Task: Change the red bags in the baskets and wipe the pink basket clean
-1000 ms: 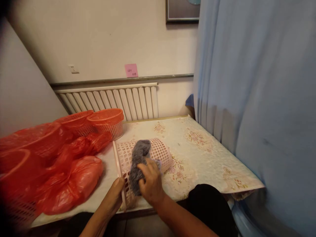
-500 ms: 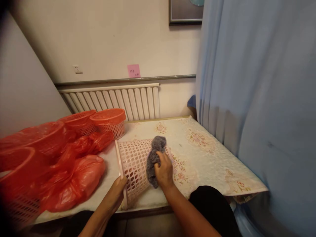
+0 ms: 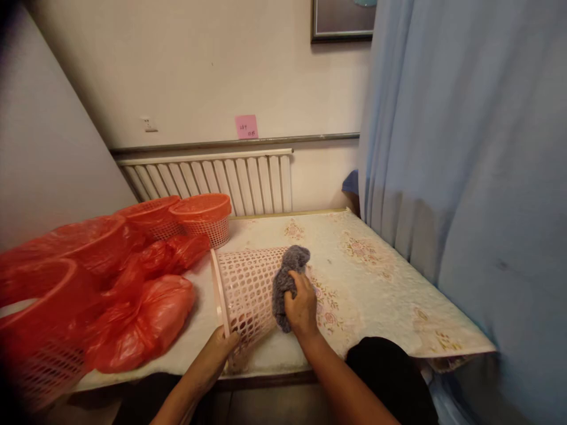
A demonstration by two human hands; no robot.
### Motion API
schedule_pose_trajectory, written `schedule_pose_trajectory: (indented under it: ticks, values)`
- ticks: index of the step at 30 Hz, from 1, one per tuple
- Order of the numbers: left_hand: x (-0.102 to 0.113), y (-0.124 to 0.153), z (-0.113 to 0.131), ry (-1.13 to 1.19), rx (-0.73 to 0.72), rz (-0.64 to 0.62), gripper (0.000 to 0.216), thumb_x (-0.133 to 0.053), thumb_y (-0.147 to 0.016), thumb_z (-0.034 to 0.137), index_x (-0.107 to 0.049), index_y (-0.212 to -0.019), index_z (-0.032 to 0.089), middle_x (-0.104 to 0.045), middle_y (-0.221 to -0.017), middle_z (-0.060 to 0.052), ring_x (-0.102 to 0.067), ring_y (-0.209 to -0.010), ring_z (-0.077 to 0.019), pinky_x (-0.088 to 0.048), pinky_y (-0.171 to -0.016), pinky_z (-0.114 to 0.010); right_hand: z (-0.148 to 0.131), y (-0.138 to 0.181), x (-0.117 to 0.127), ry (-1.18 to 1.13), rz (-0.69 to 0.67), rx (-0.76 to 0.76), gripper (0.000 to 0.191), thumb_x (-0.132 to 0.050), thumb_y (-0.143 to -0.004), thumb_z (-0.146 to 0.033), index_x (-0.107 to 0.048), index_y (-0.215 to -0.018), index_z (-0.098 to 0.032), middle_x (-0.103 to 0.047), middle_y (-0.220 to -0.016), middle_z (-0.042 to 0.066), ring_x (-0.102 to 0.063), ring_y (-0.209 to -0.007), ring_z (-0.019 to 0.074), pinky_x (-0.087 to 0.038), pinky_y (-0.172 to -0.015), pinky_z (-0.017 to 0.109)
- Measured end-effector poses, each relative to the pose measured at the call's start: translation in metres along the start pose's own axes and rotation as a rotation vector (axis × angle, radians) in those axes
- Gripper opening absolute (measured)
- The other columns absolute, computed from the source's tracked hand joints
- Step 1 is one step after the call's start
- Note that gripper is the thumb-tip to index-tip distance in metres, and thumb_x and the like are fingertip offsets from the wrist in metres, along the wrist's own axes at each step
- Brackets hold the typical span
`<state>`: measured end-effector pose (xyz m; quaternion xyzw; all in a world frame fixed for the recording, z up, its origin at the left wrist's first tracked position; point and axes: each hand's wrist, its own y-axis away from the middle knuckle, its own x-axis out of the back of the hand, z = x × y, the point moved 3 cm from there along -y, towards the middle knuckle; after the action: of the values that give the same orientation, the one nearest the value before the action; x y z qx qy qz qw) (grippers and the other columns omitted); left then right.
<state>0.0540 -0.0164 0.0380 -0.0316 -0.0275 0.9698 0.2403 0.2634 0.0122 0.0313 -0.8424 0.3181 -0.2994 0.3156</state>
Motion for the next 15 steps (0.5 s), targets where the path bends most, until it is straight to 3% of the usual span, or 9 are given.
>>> schedule_pose_trajectory:
  ticks: [3, 8, 12, 15]
  values:
    - [-0.003, -0.004, 0.001, 0.106, -0.024, -0.011, 0.069, -0.065, -0.072, 0.064, -0.066, -0.119, 0.013, -0.07, -0.115, -0.014, -0.06, -0.112, -0.0328, -0.042, -0.103, -0.046, -0.038, 0.024, -0.002, -0.052, -0.09, 0.229, 0.051, -0.045, -0.068, -0.006, -0.06, -0.116, -0.018, -0.062, -0.118, 0.012, -0.054, -0.118, 0.0263, -0.044, -0.102, 0.046]
    - [-0.002, -0.004, 0.0, 0.229, -0.019, 0.117, 0.067, -0.059, -0.075, 0.068, -0.069, -0.111, 0.012, -0.073, -0.107, -0.013, -0.063, -0.106, -0.0317, -0.046, -0.098, -0.045, -0.087, 0.055, -0.001, -0.239, -0.223, 0.53, 0.06, -0.044, -0.061, -0.006, -0.054, -0.119, -0.017, -0.047, -0.138, 0.014, -0.045, -0.129, 0.0267, -0.04, -0.106, 0.048]
    - [-0.004, -0.003, 0.002, 0.275, 0.008, 0.082, 0.066, -0.059, -0.077, 0.065, -0.067, -0.115, 0.011, -0.072, -0.108, -0.015, -0.062, -0.11, -0.0325, -0.043, -0.102, -0.047, -0.072, 0.042, -0.007, -0.174, -0.218, 0.533, 0.058, -0.042, -0.062, -0.003, -0.057, -0.116, -0.017, -0.047, -0.139, 0.014, -0.043, -0.131, 0.0269, -0.039, -0.107, 0.05]
    - [-0.006, -0.004, 0.003, 0.283, 0.007, 0.051, 0.069, -0.057, -0.078, 0.065, -0.065, -0.12, 0.011, -0.07, -0.114, -0.017, -0.059, -0.117, -0.0332, -0.038, -0.107, -0.048, -0.031, 0.019, -0.009, -0.05, -0.134, 0.32, 0.054, -0.041, -0.067, -0.003, -0.059, -0.116, -0.016, -0.055, -0.131, 0.014, -0.048, -0.127, 0.0264, -0.041, -0.105, 0.049]
